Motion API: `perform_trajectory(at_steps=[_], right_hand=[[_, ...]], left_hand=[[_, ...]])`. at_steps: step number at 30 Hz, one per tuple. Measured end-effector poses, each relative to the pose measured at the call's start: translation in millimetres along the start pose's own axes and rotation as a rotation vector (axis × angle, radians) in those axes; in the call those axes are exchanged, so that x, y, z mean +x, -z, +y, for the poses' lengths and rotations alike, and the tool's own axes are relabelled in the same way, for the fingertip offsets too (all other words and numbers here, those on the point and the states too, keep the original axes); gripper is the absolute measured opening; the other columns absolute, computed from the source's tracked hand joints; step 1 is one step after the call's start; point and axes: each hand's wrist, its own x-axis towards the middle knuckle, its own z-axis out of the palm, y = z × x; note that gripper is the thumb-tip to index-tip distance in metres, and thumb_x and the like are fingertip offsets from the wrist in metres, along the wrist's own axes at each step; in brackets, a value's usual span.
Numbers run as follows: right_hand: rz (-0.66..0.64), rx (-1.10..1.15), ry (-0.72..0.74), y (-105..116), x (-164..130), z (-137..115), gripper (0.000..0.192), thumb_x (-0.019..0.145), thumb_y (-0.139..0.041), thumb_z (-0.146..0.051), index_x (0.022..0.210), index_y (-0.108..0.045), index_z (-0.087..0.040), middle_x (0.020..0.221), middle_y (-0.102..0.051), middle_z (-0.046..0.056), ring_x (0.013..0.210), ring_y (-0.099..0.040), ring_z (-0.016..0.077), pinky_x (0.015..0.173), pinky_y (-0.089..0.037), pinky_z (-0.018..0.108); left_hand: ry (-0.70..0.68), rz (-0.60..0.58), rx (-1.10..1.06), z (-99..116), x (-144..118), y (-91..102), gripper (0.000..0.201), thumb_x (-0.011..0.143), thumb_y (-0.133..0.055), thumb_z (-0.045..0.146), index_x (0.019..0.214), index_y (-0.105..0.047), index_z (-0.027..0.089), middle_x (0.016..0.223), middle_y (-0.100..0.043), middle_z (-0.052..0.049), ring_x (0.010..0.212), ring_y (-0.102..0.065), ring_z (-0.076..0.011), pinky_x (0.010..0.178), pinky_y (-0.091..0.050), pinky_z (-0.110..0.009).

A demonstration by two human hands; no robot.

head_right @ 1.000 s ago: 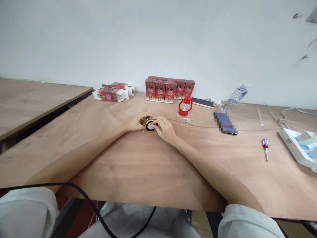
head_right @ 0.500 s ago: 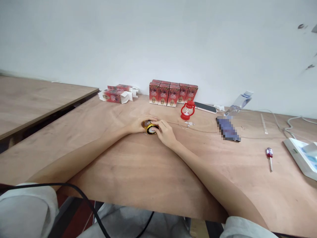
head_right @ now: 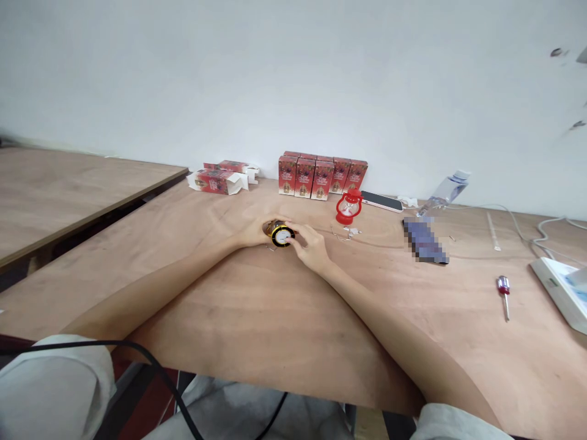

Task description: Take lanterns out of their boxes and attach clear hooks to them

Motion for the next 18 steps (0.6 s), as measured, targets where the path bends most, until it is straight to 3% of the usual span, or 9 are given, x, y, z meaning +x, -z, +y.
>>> perform_trajectory(at_steps=[11, 15, 18], right_hand=[[0.009, -0.025, -0.105, -2.6, -3.9, 3.0, 0.018, 0.083, -0.058, -0.031, 0.098, -0.065, -0.023, 0.094, -0.071, 0.005, 0.084, -0.067, 0.0191, 0.079, -0.054, 0.035], [-0.052, -0.005, -0.092, -1.4, -1.0, 0.6, 0.025, 0.085, -0.056, -0.035, 0.106, -0.061, -0.023, 0.102, -0.069, 0.007, 0.09, -0.065, 0.0195, 0.084, -0.053, 0.037], [-0.048, 0.007, -0.094, -0.1, 0.1, -2.0, 0.041, 0.083, -0.058, -0.038, 0.12, -0.053, -0.021, 0.115, -0.063, 0.011, 0.1, -0.062, 0.0215, 0.089, -0.051, 0.038]], left_hand=[[0.025, 0.018, -0.004, -3.1, 1.1, -1.3, 0.051, 0.063, -0.073, 0.03, 0.11, -0.059, 0.016, 0.115, -0.063, -0.007, 0.108, -0.058, -0.0248, 0.098, -0.045, -0.037], [0.023, 0.033, -0.043, -1.7, 0.6, -1.3, 0.049, 0.063, -0.074, 0.026, 0.109, -0.06, 0.016, 0.112, -0.065, -0.007, 0.104, -0.06, -0.0235, 0.096, -0.046, -0.039], [0.058, 0.148, -0.093, -6.5, 1.4, -0.5, 0.05, 0.059, -0.077, 0.027, 0.106, -0.06, 0.016, 0.109, -0.066, -0.008, 0.102, -0.06, -0.0242, 0.094, -0.048, -0.042]])
